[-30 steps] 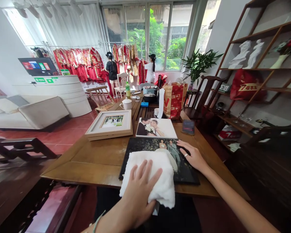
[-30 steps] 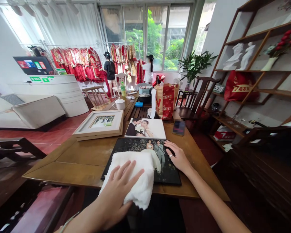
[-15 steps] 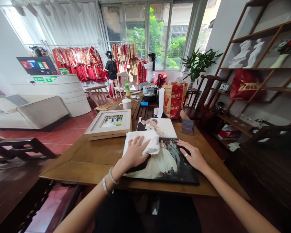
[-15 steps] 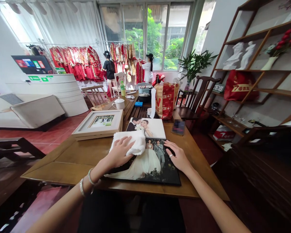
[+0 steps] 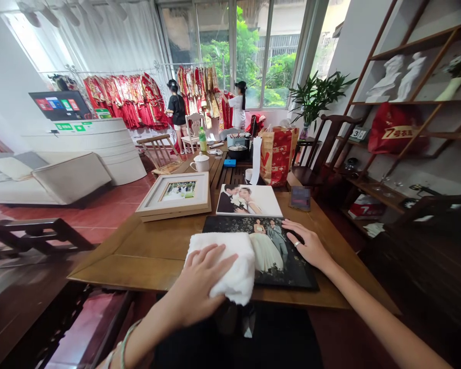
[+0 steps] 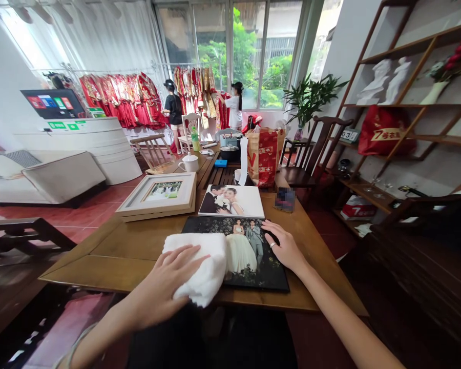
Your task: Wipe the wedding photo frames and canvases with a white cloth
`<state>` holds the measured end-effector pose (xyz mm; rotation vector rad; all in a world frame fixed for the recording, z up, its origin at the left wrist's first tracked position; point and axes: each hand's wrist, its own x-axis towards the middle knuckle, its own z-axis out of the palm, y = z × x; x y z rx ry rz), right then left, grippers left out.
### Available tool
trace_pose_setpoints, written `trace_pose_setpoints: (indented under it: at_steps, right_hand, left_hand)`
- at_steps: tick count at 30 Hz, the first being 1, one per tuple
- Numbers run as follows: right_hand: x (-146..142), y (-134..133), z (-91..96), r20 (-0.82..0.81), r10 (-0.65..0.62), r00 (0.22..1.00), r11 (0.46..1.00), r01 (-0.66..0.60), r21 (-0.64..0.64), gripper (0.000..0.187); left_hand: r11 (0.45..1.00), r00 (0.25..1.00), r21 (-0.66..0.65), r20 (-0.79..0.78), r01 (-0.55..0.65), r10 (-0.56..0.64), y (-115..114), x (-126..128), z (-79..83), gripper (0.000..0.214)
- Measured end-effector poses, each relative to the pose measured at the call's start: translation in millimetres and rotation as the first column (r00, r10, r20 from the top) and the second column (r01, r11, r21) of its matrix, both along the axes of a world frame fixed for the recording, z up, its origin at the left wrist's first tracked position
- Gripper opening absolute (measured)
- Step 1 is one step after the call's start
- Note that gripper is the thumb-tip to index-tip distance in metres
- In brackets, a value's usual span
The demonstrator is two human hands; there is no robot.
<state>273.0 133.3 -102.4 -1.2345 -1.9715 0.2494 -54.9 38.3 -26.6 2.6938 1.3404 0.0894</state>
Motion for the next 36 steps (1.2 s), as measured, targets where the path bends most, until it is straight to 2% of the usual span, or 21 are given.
trace_pose_setpoints:
  at_steps: [6, 8, 10, 14, 17, 21, 24, 26, 30, 33, 36]
  right_hand:
    - [1.2, -1.3, -0.1, -0.017, 0.008, 1.0, 1.0, -0.008, 0.008, 0.028]
    - [0.9, -2.3, 1.0, -0.023, 0.005, 1.0, 1.0, -0.005, 0.006, 0.027]
    - [0.4, -2.8, 1.8, -0.031, 0.002, 1.0, 1.0, -0.002, 0.004, 0.027]
    - [-0.7, -2.7, 2.5, -0.037, -0.009, 0.999, 1.0, 0.009, 0.0, 0.027]
    - [-1.2, -2.8, 2.9, -0.021, -0.019, 1.0, 1.0, 0.018, -0.014, 0.029]
    - [-0.9, -3.2, 3.0, -0.001, -0.022, 1.0, 0.999, 0.022, -0.025, 0.03]
    - [-0.2, -2.6, 2.1, 0.003, -0.014, 1.0, 1.0, 0.014, -0.019, 0.03]
    - [0.2, -2.3, 1.6, -0.004, -0.011, 1.0, 1.0, 0.011, -0.015, 0.029]
    - [0.8, -2.1, 1.0, -0.023, -0.01, 1.0, 1.0, 0.01, -0.008, 0.028]
    - [1.1, -2.0, 0.5, -0.026, -0.002, 1.0, 1.0, 0.002, -0.007, 0.028]
    - [1.2, -1.9, 0.0, -0.04, 0.0, 0.999, 1.0, 0.0, 0.004, 0.027]
  left_hand:
    - [0.988, 0.996, 0.126, 0.028, -0.089, 0.086, 76.2, -0.3, -8.2, 0.062]
    - [0.981, 0.993, 0.156, 0.011, -0.118, 0.118, 90.8, 1.6, -10.0, 0.058]
    - [0.978, 0.99, 0.162, -0.016, -0.133, 0.138, 95.4, 2.6, -11.3, 0.055]
    - [0.973, 0.989, 0.186, -0.034, -0.138, 0.147, 76.5, 1.2, -13.6, 0.059]
    - [0.976, 0.987, 0.164, -0.048, -0.144, 0.153, 41.1, 0.3, -13.3, 0.067]
    - [0.99, 0.988, 0.052, -0.068, -0.133, 0.137, -14.9, 6.2, -9.2, 0.078]
    - [0.995, 0.992, -0.014, -0.072, -0.101, 0.1, -32.1, 13.2, -4.5, 0.083]
    - [0.993, 0.991, -0.007, -0.071, -0.117, 0.116, -21.9, 15.5, -1.8, 0.079]
    - [0.981, 0.982, 0.093, -0.062, -0.171, 0.177, 33.3, 13.5, -0.8, 0.062]
    - [0.96, 0.971, 0.178, -0.067, -0.217, 0.231, 73.7, 11.5, -3.2, 0.059]
    - [0.935, 0.96, 0.247, -0.059, -0.253, 0.275, 94.9, 11.1, -6.6, 0.055]
